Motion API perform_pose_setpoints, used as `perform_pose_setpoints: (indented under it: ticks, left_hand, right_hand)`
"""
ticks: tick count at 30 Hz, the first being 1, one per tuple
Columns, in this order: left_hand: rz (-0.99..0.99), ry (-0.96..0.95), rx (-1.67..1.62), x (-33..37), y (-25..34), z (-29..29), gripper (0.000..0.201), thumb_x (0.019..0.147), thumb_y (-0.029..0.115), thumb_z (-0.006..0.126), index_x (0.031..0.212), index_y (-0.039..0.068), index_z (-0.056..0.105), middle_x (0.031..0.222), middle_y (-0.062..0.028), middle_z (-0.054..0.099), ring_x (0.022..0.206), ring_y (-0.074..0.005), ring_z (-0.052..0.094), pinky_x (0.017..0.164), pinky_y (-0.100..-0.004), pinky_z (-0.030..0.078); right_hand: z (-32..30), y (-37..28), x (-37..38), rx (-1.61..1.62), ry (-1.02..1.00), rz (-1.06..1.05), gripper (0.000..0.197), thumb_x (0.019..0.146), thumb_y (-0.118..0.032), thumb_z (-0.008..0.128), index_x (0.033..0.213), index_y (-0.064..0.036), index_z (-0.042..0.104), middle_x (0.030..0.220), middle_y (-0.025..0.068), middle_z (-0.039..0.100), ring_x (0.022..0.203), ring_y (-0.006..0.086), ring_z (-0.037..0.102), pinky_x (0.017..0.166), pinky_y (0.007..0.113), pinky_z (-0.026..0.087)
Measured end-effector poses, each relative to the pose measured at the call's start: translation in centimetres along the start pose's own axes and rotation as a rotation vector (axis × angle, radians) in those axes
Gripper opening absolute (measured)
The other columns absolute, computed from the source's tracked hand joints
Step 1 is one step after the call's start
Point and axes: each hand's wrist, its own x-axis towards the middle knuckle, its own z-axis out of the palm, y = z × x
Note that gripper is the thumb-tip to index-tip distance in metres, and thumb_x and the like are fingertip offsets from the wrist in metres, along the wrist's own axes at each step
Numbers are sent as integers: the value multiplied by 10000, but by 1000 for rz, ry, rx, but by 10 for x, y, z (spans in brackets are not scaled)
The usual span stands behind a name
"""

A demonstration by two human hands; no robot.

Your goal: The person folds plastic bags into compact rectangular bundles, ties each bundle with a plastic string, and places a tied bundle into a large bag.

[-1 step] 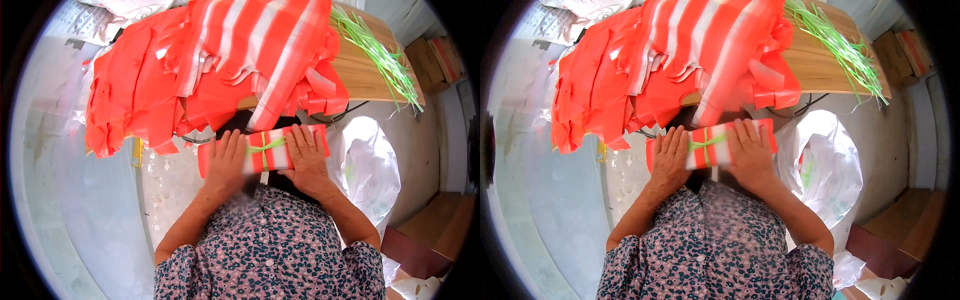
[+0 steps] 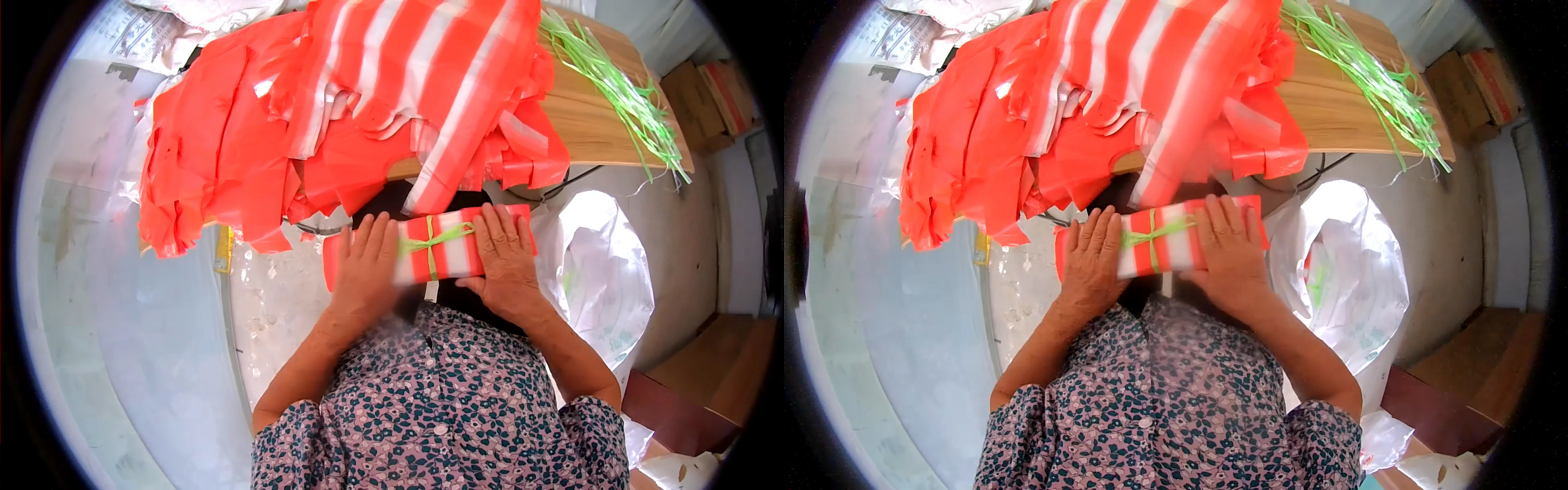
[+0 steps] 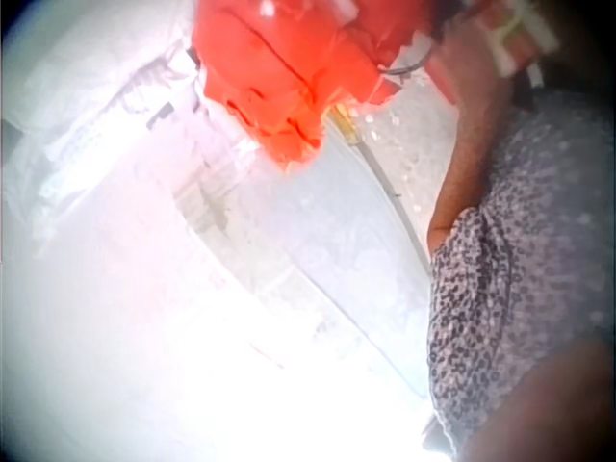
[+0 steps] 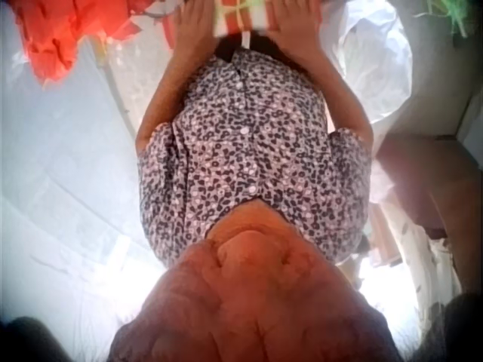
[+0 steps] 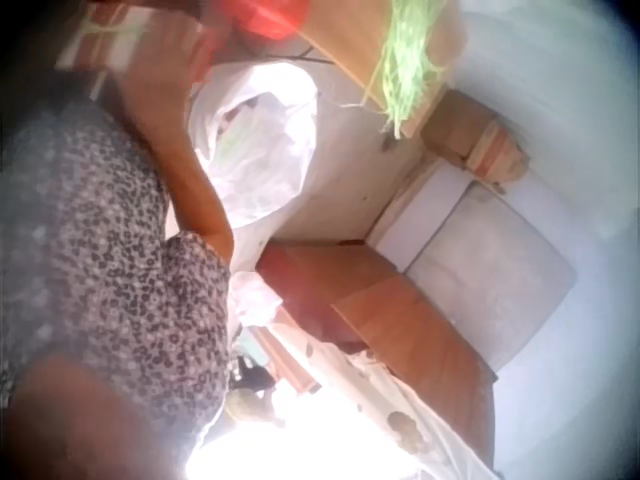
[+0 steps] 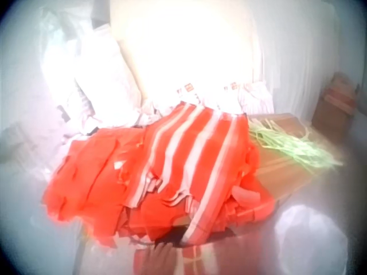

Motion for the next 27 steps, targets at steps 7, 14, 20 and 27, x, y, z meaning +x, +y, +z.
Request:
perform_pose_setpoints:
  ticks: [7, 14, 20, 27]
  left_hand:
    - [-328, 154, -303, -28, -25, -12, 838, 752, 305, 728, 1392, -38, 310, 1379, -191, 418, 1273, -319, 415, 1065, -417, 309]
    - [-1019, 212, -1559, -20, -36, -20, 635, 813, 35, 645, 1356, -77, 337, 1154, -129, 574, 1025, -177, 579, 894, -289, 466]
    - [-686, 404, -1417, -18, -11, -58, 641, 732, -113, 642, 1326, -22, 419, 1090, -105, 593, 927, -171, 608, 819, -294, 506]
    - [-222, 481, -1233, 8, 7, -78, 578, 660, -4, 788, 1193, 6, 567, 953, -89, 621, 860, -158, 588, 763, -268, 487]
  right_hand:
    - [-20, 8, 8, 26, 29, 90, 739, 737, -311, 705, 1317, 35, 405, 1368, 206, 395, 1294, 357, 345, 1094, 474, 226]
    - [-14, 2, 72, 153, -100, -96, 386, 763, -251, 655, 1056, -19, 555, 935, 126, 579, 921, 310, 537, 798, 412, 406]
    - [-34, 23, 72, 484, -229, -199, 617, 724, -253, 732, 1242, -24, 489, 1069, 137, 607, 988, 333, 564, 830, 395, 433]
    - [-76, 11, 45, 566, -262, -85, 477, 705, -187, 739, 1134, -54, 580, 943, 146, 642, 892, 331, 612, 757, 392, 469]
